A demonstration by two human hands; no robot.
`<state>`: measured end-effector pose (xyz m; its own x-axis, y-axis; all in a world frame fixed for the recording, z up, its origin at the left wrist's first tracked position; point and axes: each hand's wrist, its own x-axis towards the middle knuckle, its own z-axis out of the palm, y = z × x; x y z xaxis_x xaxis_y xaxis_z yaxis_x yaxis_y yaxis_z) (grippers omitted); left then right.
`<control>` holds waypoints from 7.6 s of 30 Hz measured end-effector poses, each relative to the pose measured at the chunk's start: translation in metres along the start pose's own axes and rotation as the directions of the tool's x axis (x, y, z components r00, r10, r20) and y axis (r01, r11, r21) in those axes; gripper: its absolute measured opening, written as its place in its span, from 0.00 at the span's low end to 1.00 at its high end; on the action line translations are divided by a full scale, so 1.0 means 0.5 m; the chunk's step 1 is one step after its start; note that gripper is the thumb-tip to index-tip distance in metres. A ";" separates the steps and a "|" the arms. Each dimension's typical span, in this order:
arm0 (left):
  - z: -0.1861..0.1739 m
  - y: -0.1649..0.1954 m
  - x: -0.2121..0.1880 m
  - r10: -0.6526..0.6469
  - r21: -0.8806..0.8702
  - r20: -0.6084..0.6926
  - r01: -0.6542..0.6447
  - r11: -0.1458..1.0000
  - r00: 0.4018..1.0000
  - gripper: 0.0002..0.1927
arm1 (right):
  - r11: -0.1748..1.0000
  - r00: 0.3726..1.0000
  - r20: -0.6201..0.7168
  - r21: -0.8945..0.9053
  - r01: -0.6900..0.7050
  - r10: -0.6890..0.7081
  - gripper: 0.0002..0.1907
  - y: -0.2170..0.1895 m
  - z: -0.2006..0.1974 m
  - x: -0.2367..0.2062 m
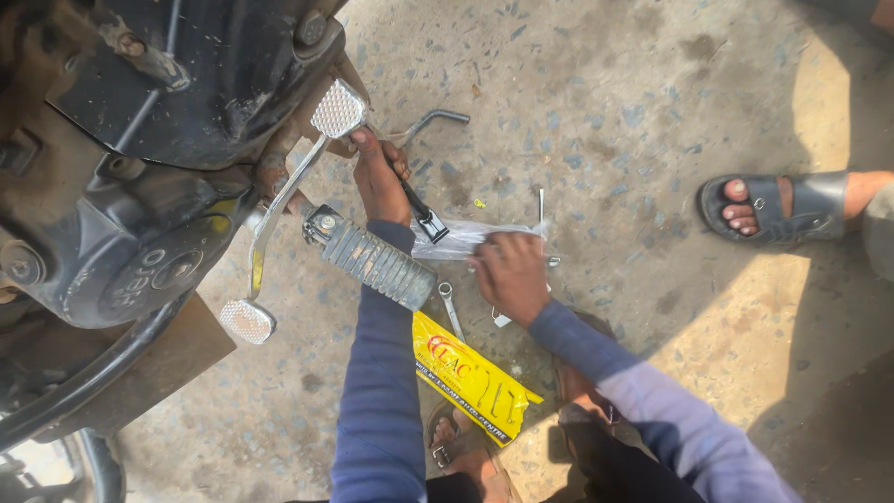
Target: The person unpacks a new motorcycle part from a plastic bag, removes a rubber band, and installs it onto the motorcycle's footpeg assembly using a wrench. The person tightens the bolt and then moves to the front wheel area.
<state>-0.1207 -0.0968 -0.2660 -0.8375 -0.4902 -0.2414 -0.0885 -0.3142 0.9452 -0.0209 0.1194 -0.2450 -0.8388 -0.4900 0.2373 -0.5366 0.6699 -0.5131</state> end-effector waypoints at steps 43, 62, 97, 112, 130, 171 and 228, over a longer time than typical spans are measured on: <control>0.017 0.018 -0.034 0.171 0.049 0.008 -0.171 0.984 0.985 0.33 | -0.162 0.759 0.652 0.748 -0.644 -0.008 0.18 -0.014 0.014 0.506; 0.024 0.018 -0.035 0.180 0.045 -0.007 -0.179 0.983 0.984 0.33 | -0.220 0.742 0.670 0.727 -0.650 0.022 0.17 -0.019 0.027 0.499; 0.028 0.017 -0.030 0.173 0.103 -0.032 -0.168 0.980 0.984 0.34 | -0.342 0.712 0.700 0.682 -0.647 0.050 0.20 -0.019 0.038 0.499; 0.028 0.017 -0.033 0.219 0.113 -0.019 -0.216 0.970 0.976 0.34 | -0.338 0.755 0.655 0.706 -0.622 -0.021 0.21 -0.014 0.038 0.501; 0.031 0.013 -0.030 0.225 0.165 -0.045 -0.215 0.963 0.973 0.34 | -0.318 0.748 0.664 0.705 -0.633 -0.017 0.19 -0.012 0.040 0.498; 0.032 0.008 -0.031 0.206 0.099 -0.044 -0.201 0.974 0.977 0.33 | -0.354 0.761 0.649 0.714 -0.605 0.008 0.25 -0.026 0.028 0.479; 0.035 0.028 -0.032 0.145 0.056 -0.036 -0.143 0.988 0.989 0.36 | -0.063 0.831 0.545 0.831 -0.553 -0.111 0.13 -0.006 0.030 0.479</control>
<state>-0.1182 -0.0791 -0.2451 -0.8218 -0.5592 -0.1092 0.0025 -0.1952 0.9808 -0.2190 -0.0081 -0.1989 -0.5870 -0.7857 -0.1955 0.5745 -0.2341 -0.7843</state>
